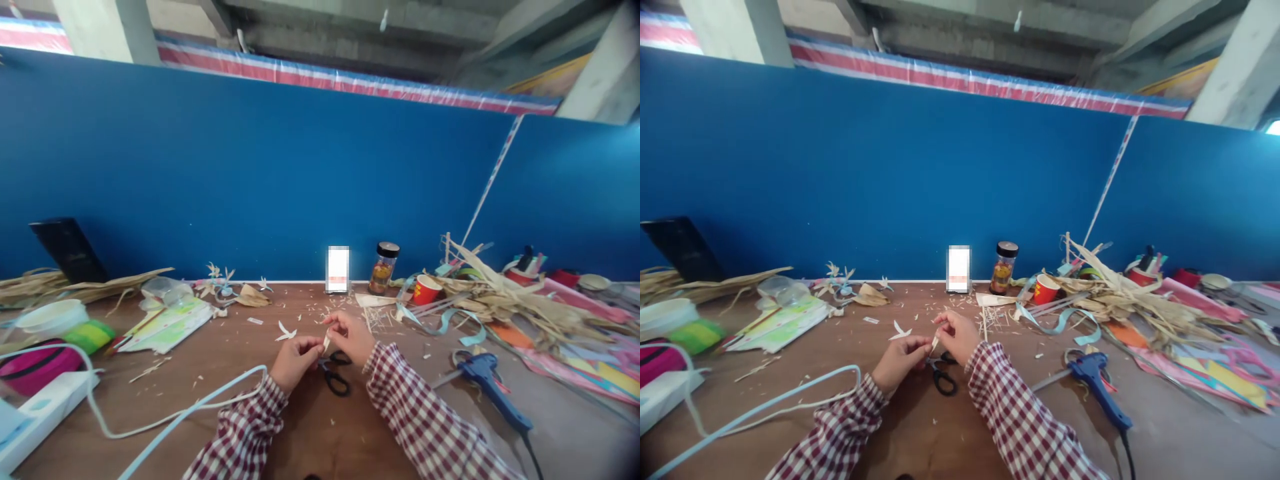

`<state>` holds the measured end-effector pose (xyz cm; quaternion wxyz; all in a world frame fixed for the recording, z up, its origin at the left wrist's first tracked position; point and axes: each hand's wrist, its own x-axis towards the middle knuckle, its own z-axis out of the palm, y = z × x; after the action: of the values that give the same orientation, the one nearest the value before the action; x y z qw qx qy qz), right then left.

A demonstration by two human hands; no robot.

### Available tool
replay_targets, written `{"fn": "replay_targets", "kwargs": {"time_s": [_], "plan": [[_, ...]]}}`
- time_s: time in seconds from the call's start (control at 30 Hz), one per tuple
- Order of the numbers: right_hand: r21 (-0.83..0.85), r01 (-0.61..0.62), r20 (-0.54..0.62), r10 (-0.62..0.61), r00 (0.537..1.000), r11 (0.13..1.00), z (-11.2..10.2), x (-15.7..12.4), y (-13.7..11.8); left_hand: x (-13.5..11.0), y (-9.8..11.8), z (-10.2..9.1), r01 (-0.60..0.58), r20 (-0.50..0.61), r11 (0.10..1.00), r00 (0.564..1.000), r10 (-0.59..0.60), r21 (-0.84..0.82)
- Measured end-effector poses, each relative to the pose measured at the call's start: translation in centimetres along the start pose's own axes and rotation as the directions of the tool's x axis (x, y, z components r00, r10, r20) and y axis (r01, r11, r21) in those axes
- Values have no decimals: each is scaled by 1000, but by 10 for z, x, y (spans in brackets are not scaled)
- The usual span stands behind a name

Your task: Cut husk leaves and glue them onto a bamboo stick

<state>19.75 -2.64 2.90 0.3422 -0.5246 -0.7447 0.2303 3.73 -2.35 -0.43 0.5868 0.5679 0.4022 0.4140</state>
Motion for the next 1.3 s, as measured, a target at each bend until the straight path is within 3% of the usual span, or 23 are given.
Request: {"fn": "replay_targets", "kwargs": {"time_s": [0.07,0.13,0.27,0.4,0.57,1.0,1.3], "plan": [[211,-53,-35,62,997,976,6,-7,3,-3,0,5,51,22,997,999,-50,-56],[422,-113,-45,146,988,900,12,-11,6,-4,-1,7,86,25,991,996,-84,-104],[610,-195,2,246,969,768,21,-15,11,-4,0,9,117,-22,977,992,-123,-177],[610,-221,60,234,970,761,24,-19,10,-3,1,8,129,-68,968,987,-147,-216],[611,-209,48,228,972,763,25,-23,11,-5,2,10,153,-74,962,982,-174,-228],[745,-281,82,335,939,605,33,-25,17,-11,10,13,208,-58,931,970,-235,-299],[742,-263,88,300,950,616,33,-26,17,-11,14,14,232,-58,898,960,-273,-374]]}}
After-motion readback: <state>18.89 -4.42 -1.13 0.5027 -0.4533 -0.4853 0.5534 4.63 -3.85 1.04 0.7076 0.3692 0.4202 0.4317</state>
